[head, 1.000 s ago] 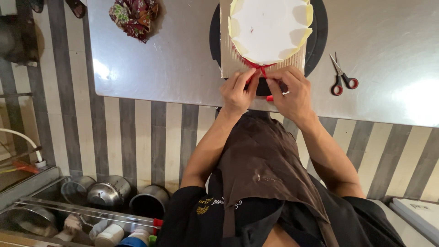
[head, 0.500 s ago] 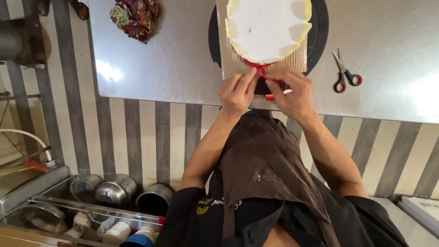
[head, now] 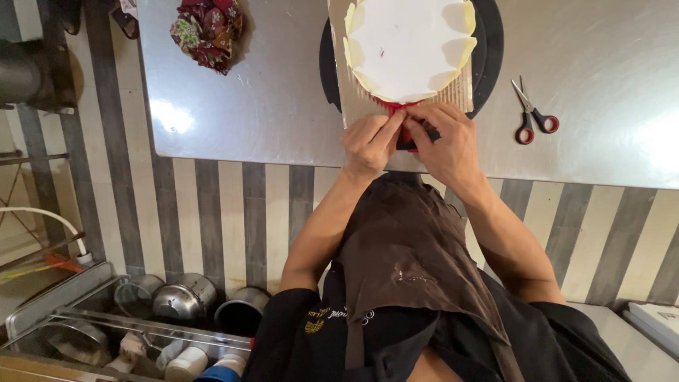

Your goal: The person ties a red ribbon around the side of a white cake on its board, forming a bow at the front and trimming the ends with scissors. They carry the finished cake to a counter where several similarly ribboned cakes are lined up, then place it with the others and handle the ribbon spool.

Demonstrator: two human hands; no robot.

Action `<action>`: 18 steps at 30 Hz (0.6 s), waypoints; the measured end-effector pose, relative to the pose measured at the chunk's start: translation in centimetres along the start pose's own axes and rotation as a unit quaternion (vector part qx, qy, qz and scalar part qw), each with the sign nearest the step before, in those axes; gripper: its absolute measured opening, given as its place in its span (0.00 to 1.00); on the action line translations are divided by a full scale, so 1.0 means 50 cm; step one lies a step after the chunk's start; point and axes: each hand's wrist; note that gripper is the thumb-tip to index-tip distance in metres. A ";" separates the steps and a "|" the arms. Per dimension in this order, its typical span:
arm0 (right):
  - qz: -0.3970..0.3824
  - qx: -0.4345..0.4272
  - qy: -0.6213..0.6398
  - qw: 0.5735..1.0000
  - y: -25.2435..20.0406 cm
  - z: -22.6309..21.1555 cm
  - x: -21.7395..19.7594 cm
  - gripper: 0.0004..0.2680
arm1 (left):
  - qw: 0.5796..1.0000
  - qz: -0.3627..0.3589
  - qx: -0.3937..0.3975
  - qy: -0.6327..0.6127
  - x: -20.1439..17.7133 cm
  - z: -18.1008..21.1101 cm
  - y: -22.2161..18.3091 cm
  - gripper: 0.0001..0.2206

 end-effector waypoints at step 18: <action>0.106 -0.229 -0.057 0.966 -0.019 0.073 0.058 0.12 | 0.976 -0.089 -0.148 -0.129 -0.050 0.016 0.040 0.14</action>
Point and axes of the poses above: each hand's wrist, its own y-axis towards the middle knuckle, its own x-axis out of the palm, z = x × y, and after that the axes turned 11 degrees about z, right-handed
